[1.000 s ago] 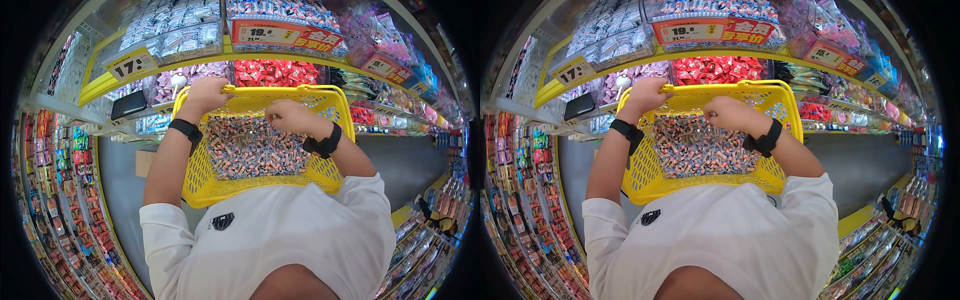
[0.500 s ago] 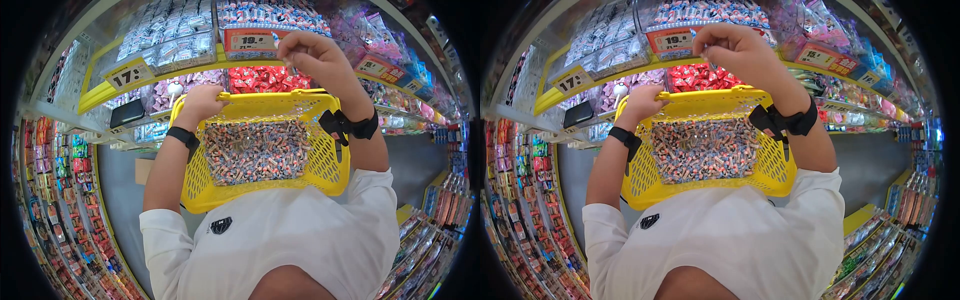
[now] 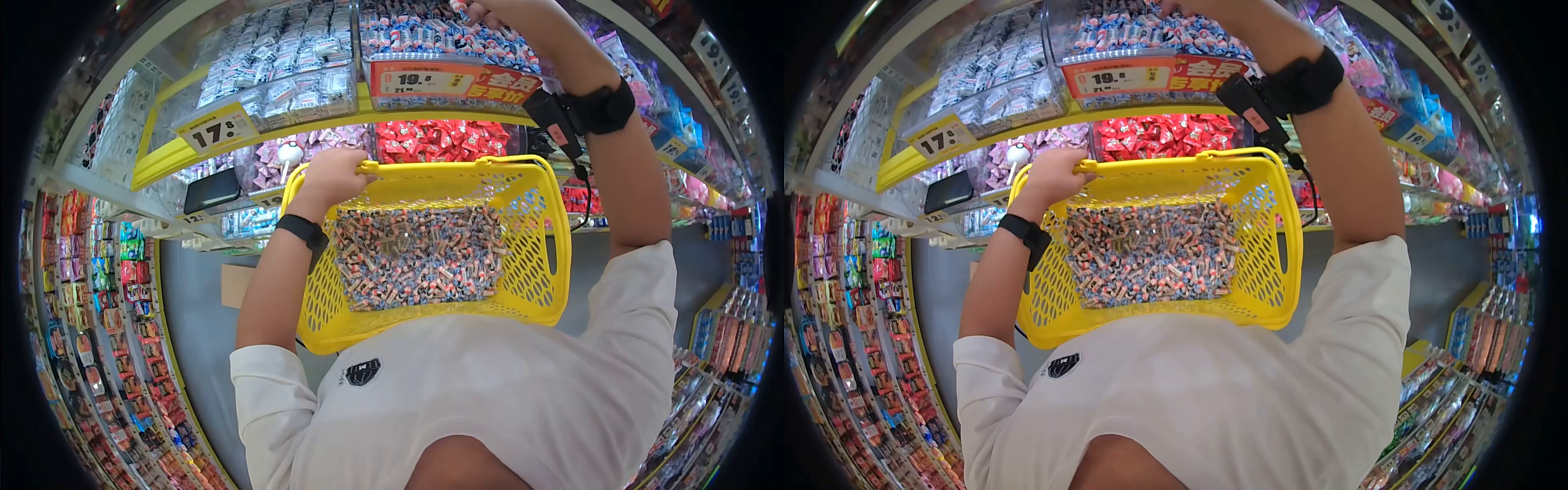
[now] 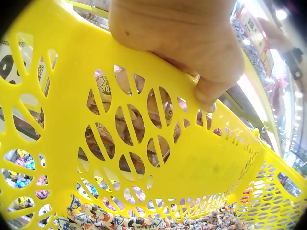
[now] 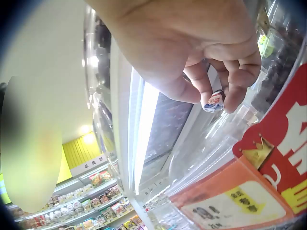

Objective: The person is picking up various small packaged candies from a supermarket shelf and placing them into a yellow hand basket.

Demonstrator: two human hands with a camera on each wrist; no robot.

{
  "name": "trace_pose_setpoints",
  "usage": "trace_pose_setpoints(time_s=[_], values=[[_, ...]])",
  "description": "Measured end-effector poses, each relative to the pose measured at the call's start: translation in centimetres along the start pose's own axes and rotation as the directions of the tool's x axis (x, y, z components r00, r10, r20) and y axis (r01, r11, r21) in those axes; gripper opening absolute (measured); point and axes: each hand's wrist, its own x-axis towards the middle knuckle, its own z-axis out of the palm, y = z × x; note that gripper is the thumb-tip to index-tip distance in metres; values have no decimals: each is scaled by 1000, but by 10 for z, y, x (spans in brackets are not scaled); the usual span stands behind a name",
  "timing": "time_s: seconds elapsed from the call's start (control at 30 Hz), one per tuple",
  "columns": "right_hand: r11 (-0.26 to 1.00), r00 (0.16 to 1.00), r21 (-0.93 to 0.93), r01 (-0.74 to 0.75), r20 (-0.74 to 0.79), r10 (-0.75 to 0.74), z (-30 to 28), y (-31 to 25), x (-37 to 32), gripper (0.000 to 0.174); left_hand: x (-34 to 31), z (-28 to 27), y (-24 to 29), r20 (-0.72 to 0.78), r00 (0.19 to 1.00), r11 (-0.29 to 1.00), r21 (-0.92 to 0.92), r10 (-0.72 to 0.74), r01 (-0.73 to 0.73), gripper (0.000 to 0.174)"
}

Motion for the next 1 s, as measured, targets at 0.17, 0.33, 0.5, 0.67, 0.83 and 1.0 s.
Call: trace_pose_setpoints(time_s=[0.17,0.33,0.5,0.67,0.83,1.0], values=[[997,997,-43,-65,37,67,-10,10,32,18,0,2,-1,-14,1000,1000,-18,9,-9,29],[981,978,-108,-161,116,173,-10,16,58,19,0,4,-4,-41,999,999,-37,24,-26,28],[940,925,-188,-286,203,322,1,31,82,20,0,0,0,4,1000,1000,-2,-5,5,30],[908,878,-204,-366,249,410,8,51,101,21,-1,-2,1,2,1000,1000,-1,-4,4,30],[888,857,-265,-377,265,443,7,48,102,22,-1,-1,0,-4,1000,1000,-4,0,0,29],[898,849,-244,-367,307,431,4,62,108,21,0,1,-1,-13,1000,1000,1,8,-8,30]])
